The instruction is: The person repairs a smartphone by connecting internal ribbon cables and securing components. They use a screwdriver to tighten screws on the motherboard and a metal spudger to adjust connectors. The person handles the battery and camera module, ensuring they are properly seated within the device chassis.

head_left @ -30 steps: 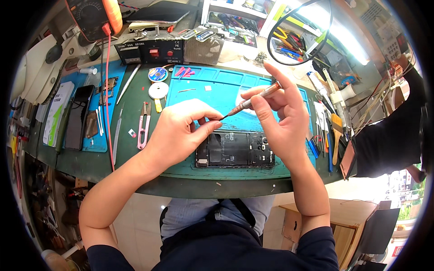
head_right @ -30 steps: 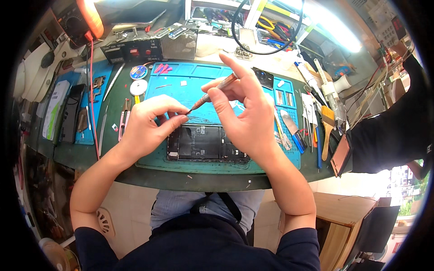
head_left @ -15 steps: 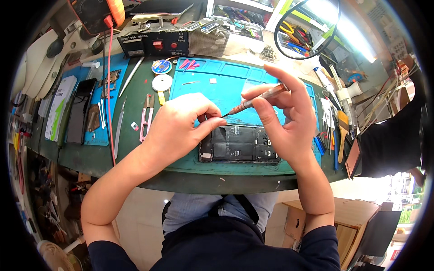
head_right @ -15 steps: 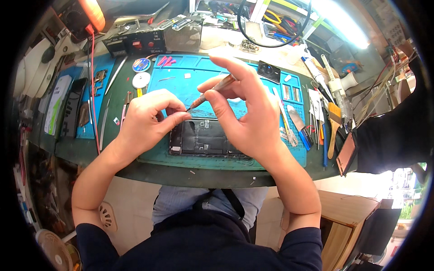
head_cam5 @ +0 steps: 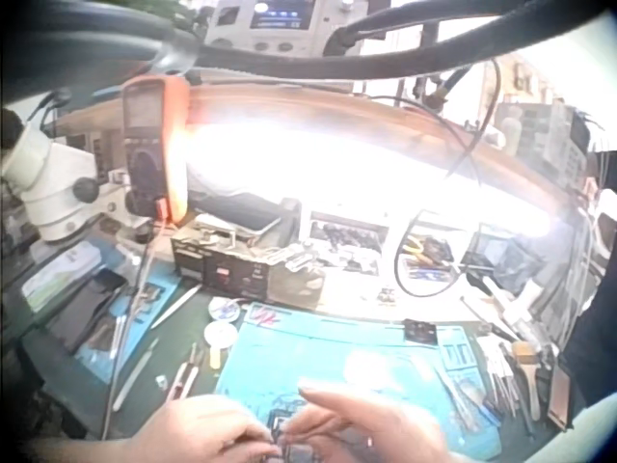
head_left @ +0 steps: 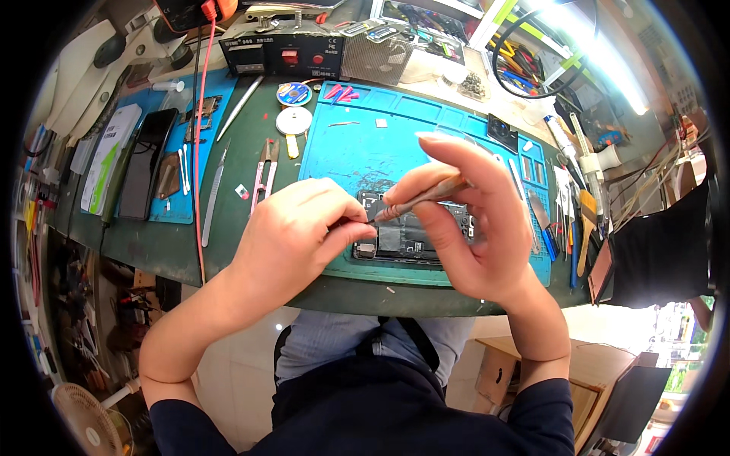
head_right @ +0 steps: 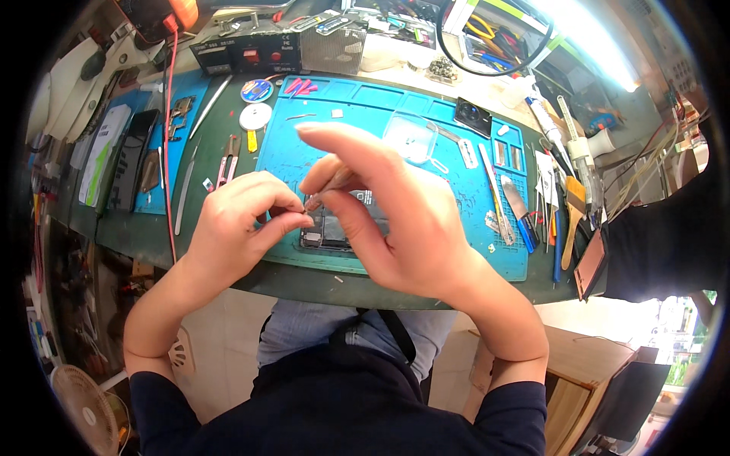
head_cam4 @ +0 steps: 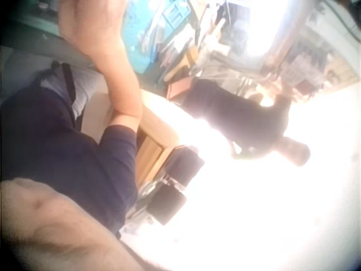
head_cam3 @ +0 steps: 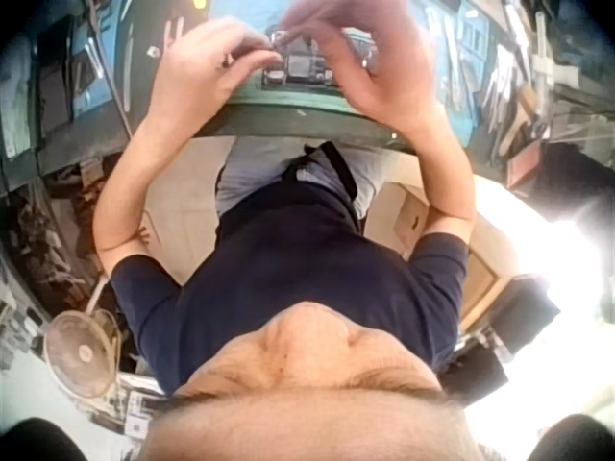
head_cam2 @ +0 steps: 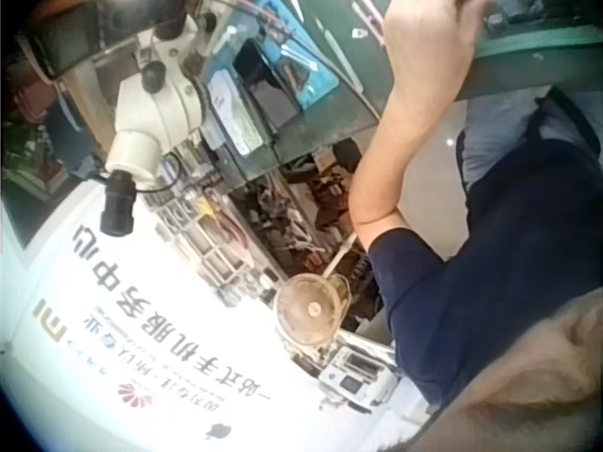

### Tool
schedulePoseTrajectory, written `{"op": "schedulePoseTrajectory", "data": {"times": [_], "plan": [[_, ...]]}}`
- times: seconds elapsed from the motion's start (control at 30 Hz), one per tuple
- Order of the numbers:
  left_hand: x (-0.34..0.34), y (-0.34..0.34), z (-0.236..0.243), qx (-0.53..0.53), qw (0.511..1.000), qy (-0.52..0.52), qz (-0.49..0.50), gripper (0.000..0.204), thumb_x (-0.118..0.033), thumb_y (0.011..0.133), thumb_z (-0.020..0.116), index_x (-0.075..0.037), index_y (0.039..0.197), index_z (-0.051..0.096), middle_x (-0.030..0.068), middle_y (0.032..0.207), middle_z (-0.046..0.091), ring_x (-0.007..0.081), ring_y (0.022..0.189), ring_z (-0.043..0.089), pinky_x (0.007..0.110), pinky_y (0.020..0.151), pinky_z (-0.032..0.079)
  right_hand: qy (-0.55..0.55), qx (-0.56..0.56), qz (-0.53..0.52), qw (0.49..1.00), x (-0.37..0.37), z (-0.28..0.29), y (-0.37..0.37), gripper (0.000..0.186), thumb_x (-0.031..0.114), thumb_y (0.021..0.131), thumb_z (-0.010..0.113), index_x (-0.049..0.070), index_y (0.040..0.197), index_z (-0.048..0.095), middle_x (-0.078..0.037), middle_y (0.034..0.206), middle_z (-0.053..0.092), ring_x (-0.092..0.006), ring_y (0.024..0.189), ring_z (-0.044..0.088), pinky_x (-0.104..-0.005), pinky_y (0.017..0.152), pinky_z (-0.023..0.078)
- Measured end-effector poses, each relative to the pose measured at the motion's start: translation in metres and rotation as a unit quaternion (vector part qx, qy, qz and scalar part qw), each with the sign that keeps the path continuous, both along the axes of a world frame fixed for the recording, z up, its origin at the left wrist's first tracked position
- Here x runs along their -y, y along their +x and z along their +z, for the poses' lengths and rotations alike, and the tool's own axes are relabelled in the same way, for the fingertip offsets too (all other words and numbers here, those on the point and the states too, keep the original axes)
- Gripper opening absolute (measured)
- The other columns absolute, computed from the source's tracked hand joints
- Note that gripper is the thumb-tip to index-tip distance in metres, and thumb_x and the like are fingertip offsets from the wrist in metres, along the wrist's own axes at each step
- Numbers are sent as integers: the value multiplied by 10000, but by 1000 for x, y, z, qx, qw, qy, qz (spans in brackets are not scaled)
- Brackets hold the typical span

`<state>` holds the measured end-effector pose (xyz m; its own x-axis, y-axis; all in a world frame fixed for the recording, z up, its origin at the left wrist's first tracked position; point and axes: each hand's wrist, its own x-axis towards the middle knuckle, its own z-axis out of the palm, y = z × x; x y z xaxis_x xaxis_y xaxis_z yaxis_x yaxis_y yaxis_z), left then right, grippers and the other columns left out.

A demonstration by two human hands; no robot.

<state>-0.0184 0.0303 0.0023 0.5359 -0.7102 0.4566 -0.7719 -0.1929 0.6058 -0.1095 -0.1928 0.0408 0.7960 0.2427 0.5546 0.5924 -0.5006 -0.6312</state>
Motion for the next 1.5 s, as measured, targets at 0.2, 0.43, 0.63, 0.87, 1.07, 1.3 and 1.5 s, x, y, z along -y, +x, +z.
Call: {"op": "schedulePoseTrajectory", "data": {"times": [0.2,0.43,0.63,0.87,1.07,1.3,1.5], "plan": [[-5,2,4,-39,999,3,15,200,-109,856,878,-13,898,707,61,843,695,175,696,620,311,586,484,-12,14,-32,999,-4,2,-2,556,-102,1005,641,-86,1516,421,-220,1119,736,-249,1022,756,-345,905,610],[-6,4,2,-41,999,6,9,205,-120,858,877,-13,897,707,61,844,694,179,694,620,315,589,485,2,40,-68,997,-9,-3,-1,542,-88,991,677,-65,1494,476,-189,1075,759,-235,981,778,-319,861,617],[-5,4,4,-28,999,10,13,207,-120,859,873,-9,896,702,73,845,689,196,704,628,327,605,499,22,76,-77,994,-10,-5,4,530,-95,959,705,-18,1464,563,-139,1030,769,-218,879,796,-308,794,637],[-4,1,0,1,1000,15,1,198,-106,857,863,-8,911,700,89,850,683,242,746,649,352,631,518,-46,53,-33,997,-4,-3,0,570,-86,964,722,-85,1482,484,-204,1170,737,-245,947,780,-347,854,619],[-2,-11,2,-25,999,21,-3,168,-77,861,846,-3,935,714,98,864,689,267,775,662,379,675,535,-56,62,-67,994,-8,-5,-3,619,-94,928,766,-90,1492,510,-192,1166,741,-237,895,786,-347,807,625],[-16,-16,-2,-32,998,23,-54,179,53,901,731,25,1078,721,131,1007,703,312,915,678,399,790,554,-93,42,-55,993,-12,-3,-2,589,-74,933,760,-75,1481,544,-143,979,771,-202,812,770,-312,754,608],[-24,-22,-8,-11,998,24,-60,338,104,821,684,16,1145,727,107,1032,683,315,919,648,426,802,547,-90,39,-17,995,-16,-7,-1,613,-82,910,766,-52,1483,553,-145,953,765,-213,783,763,-311,725,606]]}}
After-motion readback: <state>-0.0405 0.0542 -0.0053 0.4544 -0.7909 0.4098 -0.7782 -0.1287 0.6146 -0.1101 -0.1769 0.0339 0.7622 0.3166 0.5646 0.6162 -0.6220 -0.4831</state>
